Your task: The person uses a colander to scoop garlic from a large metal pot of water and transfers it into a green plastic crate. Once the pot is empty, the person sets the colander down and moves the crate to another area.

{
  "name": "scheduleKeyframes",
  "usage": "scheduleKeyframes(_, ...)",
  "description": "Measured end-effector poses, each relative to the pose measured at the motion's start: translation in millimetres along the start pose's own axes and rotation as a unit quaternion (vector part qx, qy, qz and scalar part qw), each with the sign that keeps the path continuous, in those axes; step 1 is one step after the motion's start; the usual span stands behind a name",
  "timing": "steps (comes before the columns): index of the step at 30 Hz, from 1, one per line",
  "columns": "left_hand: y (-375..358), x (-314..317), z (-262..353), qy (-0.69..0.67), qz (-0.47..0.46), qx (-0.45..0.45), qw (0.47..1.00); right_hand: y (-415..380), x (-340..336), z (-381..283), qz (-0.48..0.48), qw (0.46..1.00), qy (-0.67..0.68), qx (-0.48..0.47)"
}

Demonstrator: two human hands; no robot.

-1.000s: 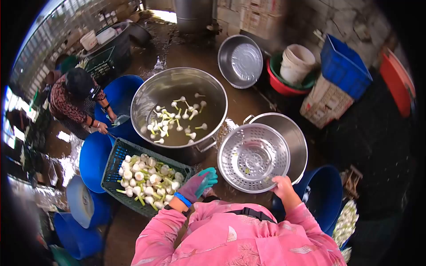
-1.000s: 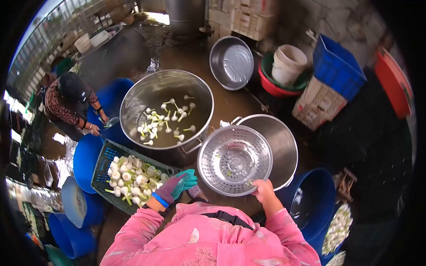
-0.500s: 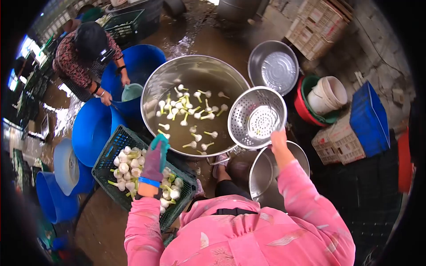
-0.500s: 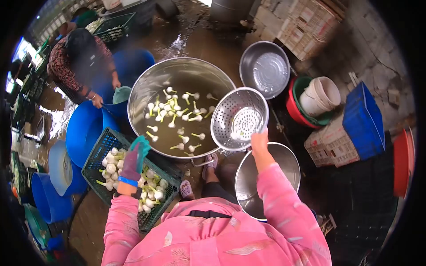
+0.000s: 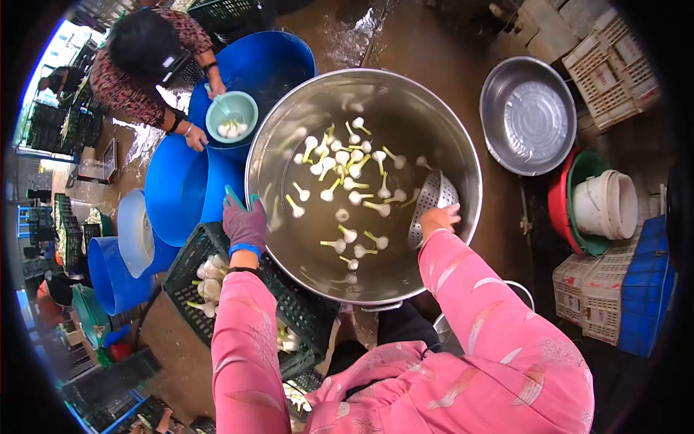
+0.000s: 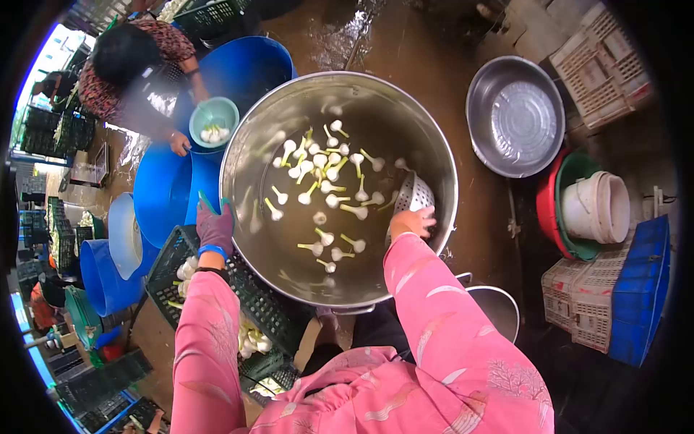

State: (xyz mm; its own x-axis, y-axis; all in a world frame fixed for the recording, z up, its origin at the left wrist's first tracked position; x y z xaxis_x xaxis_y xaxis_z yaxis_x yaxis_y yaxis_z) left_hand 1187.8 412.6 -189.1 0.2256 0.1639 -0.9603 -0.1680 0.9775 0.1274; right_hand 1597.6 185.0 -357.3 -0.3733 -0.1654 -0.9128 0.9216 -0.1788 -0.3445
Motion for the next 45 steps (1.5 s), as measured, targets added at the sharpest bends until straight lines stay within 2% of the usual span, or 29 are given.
scheduleKeyframes(2, 24, 25, -4, 0.045, 0.020, 0.027, 0.998, 20, 43, 3, -0.028, 0.997, -0.004, 0.072)
scheduleKeyframes(4, 43, 47, -7, -0.066, -0.046, 0.037, 0.996, 28, 71, 12, -0.029, 0.952, 0.242, 0.185)
scheduleKeyframes(5, 52, 57, -4, -0.122, -0.077, 0.040, 0.989, 38, 99, 11, -0.084, 0.920, 0.321, 0.209)
scheduleKeyframes(6, 61, 64, 3, -0.109, -0.040, 0.110, 0.987, 47, 127, 11, -0.137, 0.877, 0.397, 0.233)
scheduleKeyframes(8, 71, 78, 11, -0.120, -0.056, 0.125, 0.983, 17, 114, -5, -0.241, 0.821, 0.466, 0.224)
scheduleKeyframes(11, 65, 79, 30, -0.076, -0.035, 0.168, 0.982, 8, 134, -28, -0.286, 0.815, 0.472, 0.178)
scheduleKeyframes(12, 65, 81, 34, -0.076, -0.030, 0.168, 0.982, 13, 151, -40, -0.301, 0.811, 0.485, 0.130)
scheduleKeyframes(15, 71, 94, 27, -0.138, -0.066, 0.146, 0.977, 5, 173, -73, -0.349, 0.730, 0.573, 0.129)
scheduleKeyframes(16, 72, 94, 28, -0.138, -0.069, 0.146, 0.977, 5, 179, -86, -0.349, 0.719, 0.591, 0.109)
scheduleKeyframes(19, 79, 104, 21, -0.124, -0.032, 0.196, 0.972, 5, 195, -118, -0.338, 0.732, 0.585, 0.090)
scheduleKeyframes(20, 79, 105, 24, -0.133, -0.020, 0.223, 0.966, 4, 200, -130, -0.340, 0.704, 0.619, 0.072)
scheduleKeyframes(21, 80, 105, 26, -0.142, -0.005, 0.248, 0.958, 2, 207, -141, -0.349, 0.699, 0.619, 0.076)
scheduleKeyframes(23, 79, 102, 32, -0.138, -0.046, 0.210, 0.967, -1, 215, -162, -0.371, 0.688, 0.618, 0.081)
scheduleKeyframes(24, 78, 102, 33, -0.136, -0.066, 0.190, 0.970, -1, 213, -170, -0.339, 0.704, 0.618, 0.084)
scheduleKeyframes(27, 79, 106, 32, -0.085, -0.063, 0.197, 0.975, 4, 240, -203, -0.372, 0.659, 0.644, 0.108)
scheduleKeyframes(28, 78, 107, 30, -0.100, -0.046, 0.205, 0.973, -3, 230, -207, -0.373, 0.661, 0.640, 0.120)
scheduleKeyframes(31, 78, 107, 36, -0.088, -0.029, 0.235, 0.968, -13, 218, -213, -0.340, 0.683, 0.642, 0.079)
scheduleKeyframes(32, 79, 108, 36, -0.085, -0.030, 0.233, 0.968, -12, 226, -221, -0.346, 0.662, 0.662, 0.064)
scheduleKeyframes(36, 81, 111, 37, -0.073, -0.036, 0.229, 0.970, -13, 238, -240, -0.290, 0.677, 0.672, -0.075)
scheduleKeyframes(39, 82, 112, 38, -0.076, -0.037, 0.228, 0.970, -25, 232, -255, -0.347, 0.643, 0.671, -0.122)
scheduleKeyframes(40, 81, 111, 37, -0.077, -0.039, 0.227, 0.970, -27, 225, -257, -0.346, 0.667, 0.649, -0.121)
scheduleKeyframes(43, 80, 113, 36, -0.070, -0.054, 0.216, 0.972, -28, 229, -267, -0.360, 0.657, 0.638, -0.180)
scheduleKeyframes(44, 80, 112, 36, -0.076, -0.056, 0.208, 0.974, -33, 220, -267, -0.370, 0.689, 0.592, -0.194)
scheduleKeyframes(45, 80, 113, 36, -0.083, -0.059, 0.199, 0.975, -37, 215, -268, -0.375, 0.690, 0.578, -0.222)
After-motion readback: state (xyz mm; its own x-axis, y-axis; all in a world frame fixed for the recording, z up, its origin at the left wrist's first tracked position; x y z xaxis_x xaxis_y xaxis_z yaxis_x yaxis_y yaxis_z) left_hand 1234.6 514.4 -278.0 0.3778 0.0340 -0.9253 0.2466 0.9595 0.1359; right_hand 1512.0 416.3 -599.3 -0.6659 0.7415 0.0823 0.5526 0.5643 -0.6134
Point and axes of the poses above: each hand's wrist, its own y-axis towards the middle knuckle, its own x-axis out of the palm, z = x × y, the point moved 6 cm from there along y, towards the middle knuckle, and after that the axes turned 9 degrees about z, right-handed, at the moved point
